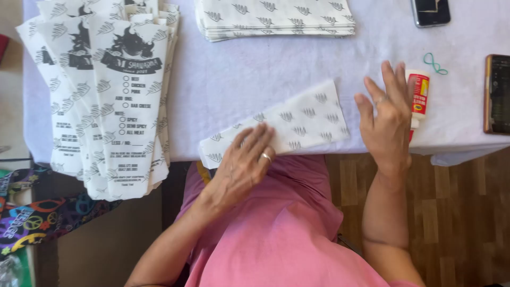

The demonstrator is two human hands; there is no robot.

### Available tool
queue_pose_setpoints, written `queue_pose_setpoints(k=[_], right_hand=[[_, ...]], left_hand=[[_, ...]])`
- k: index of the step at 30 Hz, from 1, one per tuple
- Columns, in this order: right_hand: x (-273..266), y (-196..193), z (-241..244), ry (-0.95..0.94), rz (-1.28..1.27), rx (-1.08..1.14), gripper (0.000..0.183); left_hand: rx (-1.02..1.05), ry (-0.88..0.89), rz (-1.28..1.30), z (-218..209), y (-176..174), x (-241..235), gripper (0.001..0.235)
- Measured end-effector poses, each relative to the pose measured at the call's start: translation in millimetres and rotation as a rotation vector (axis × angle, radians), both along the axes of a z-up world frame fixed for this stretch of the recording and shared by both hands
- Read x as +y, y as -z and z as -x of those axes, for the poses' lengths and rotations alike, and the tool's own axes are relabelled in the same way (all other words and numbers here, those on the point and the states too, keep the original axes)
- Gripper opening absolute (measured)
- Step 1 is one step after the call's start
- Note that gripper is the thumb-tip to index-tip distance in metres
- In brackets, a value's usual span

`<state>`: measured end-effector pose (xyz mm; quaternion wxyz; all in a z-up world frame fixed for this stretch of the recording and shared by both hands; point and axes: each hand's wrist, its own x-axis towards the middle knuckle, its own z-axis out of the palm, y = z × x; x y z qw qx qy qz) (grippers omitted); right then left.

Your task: Applying glue to the edges of paper wrappers and folding them to assemble packaging

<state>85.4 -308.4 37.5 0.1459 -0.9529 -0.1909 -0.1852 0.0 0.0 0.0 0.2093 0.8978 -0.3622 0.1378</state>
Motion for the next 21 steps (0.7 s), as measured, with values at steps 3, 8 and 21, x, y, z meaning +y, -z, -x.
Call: queue_pose_setpoints(k=[3,8,21], right_hand=[[18.6,-3.2,-46.2,-0.157,-0.083,-0.033,0.027],[49.8,2.0,-118.1,-0.325,0.012,-0.026,0.038],[49.9,1.8,-47.3,-0.340,0.111,-0.309,0.050]], left_hand=[[0.016,-0.036,0.121,14.0,-26.3,10.1,0.033],[0.231,-0.442,0.539,15.2,-61.0,63.9,0.029],[-0.589,-0.428,0.197,3.6,-85.5,127.2,0.006]])
